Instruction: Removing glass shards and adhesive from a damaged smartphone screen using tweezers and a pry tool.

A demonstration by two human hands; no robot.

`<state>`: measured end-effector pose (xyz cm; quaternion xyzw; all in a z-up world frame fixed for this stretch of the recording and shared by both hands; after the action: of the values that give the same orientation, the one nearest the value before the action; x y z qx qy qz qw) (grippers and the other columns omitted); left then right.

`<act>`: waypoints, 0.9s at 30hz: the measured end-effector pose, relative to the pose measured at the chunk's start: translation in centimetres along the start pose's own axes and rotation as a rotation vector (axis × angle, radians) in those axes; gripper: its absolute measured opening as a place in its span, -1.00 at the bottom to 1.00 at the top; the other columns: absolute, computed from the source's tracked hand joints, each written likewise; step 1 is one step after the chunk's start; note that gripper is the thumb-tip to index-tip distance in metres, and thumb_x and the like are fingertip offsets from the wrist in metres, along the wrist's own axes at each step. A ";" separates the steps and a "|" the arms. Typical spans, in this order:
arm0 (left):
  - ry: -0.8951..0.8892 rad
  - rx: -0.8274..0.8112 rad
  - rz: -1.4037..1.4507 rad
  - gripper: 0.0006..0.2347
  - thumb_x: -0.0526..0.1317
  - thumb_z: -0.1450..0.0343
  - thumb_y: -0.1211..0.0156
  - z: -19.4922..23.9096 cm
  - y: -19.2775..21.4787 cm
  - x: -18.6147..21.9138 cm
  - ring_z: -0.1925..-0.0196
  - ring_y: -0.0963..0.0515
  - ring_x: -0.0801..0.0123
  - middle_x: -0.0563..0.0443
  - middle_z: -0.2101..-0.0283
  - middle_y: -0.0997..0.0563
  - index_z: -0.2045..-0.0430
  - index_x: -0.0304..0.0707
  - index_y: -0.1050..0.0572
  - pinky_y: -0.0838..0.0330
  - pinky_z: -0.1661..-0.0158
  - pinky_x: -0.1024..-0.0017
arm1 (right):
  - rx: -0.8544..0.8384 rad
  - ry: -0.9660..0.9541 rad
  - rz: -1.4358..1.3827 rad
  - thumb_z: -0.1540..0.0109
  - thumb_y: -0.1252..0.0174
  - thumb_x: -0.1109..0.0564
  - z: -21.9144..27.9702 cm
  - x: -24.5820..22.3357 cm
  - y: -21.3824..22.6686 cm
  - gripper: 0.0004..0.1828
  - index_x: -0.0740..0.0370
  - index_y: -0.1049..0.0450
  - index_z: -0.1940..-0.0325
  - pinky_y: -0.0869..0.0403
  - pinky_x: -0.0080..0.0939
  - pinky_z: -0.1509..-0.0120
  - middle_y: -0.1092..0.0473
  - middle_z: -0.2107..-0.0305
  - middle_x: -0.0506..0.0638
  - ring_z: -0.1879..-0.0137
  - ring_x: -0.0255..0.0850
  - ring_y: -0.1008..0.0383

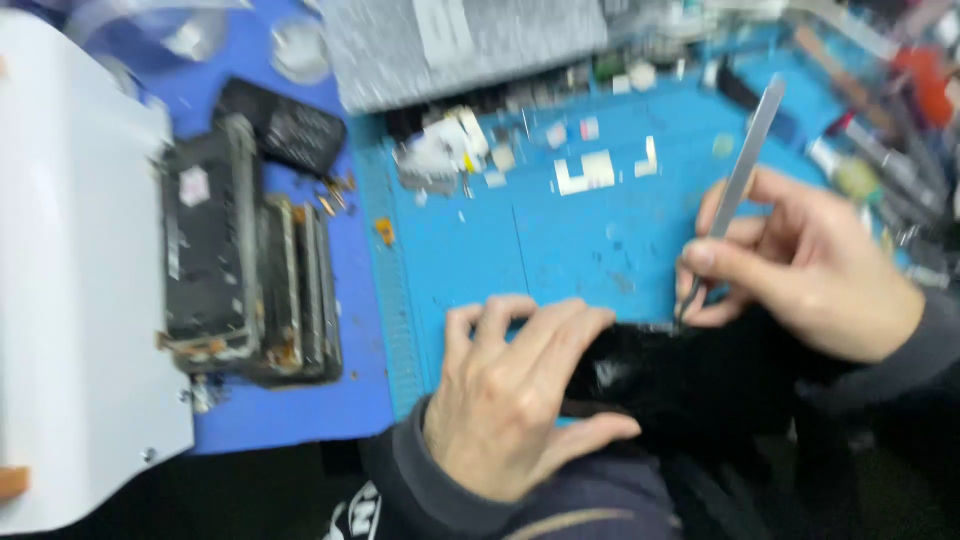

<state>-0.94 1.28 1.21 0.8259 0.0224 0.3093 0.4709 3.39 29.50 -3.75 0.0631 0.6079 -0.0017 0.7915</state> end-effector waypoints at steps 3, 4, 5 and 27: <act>-0.042 0.051 -0.010 -0.38 0.14 -0.25 -0.44 0.4 -0.2 -0.6 -0.05 -0.49 0.08 -0.01 -0.09 -0.57 -0.10 -0.27 -0.46 -0.23 -0.06 0.12 | -0.069 0.024 -0.078 -0.34 -0.17 0.28 -1.0 0.5 0.5 -0.73 0.32 -0.32 -0.10 -0.69 -0.17 0.26 -0.58 0.33 0.19 0.27 -0.11 -0.66; -0.051 0.037 -0.002 -0.38 0.19 -0.29 -0.42 0.7 -0.7 -0.8 -0.03 -0.49 0.08 -0.01 -0.07 -0.58 -0.08 -0.29 -0.47 -0.24 -0.04 0.11 | -0.096 0.023 -0.092 -0.33 -0.18 0.27 -1.2 0.7 0.4 -0.70 0.30 -0.29 -0.11 -0.70 -0.17 0.24 -0.58 0.31 0.18 0.26 -0.12 -0.66; -0.059 0.055 -0.017 -0.38 0.19 -0.29 -0.42 0.8 -0.8 -1.0 -0.03 -0.49 0.08 -0.01 -0.07 -0.58 -0.08 -0.29 -0.47 -0.24 -0.04 0.11 | -0.100 0.046 -0.082 -0.33 -0.18 0.27 -1.2 -0.3 -0.1 -0.70 0.30 -0.29 -0.11 -0.70 -0.17 0.24 -0.58 0.31 0.18 0.26 -0.12 -0.66; -0.039 -0.014 0.003 -0.38 0.20 -0.31 -0.38 0.9 -1.1 -1.2 -0.12 -0.44 0.12 0.03 -0.04 -0.53 -0.20 -0.10 -0.46 -0.21 -0.06 0.12 | -0.004 -0.006 -0.095 -0.23 -0.13 0.23 -1.8 -0.9 -1.4 -0.74 0.29 -0.36 0.00 -0.63 -0.24 0.31 -0.56 0.44 0.15 0.38 -0.15 -0.62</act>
<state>-1.13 0.82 -0.55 0.8284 0.0099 0.2939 0.4767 1.27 28.22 -3.45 0.0324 0.6080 -0.0384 0.7924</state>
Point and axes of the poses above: each hand's wrist, its own z-axis away from the middle knuckle, its own y-axis out of the back of the hand, x = y × z, the point moved 2 cm from there along -z, towards the middle knuckle
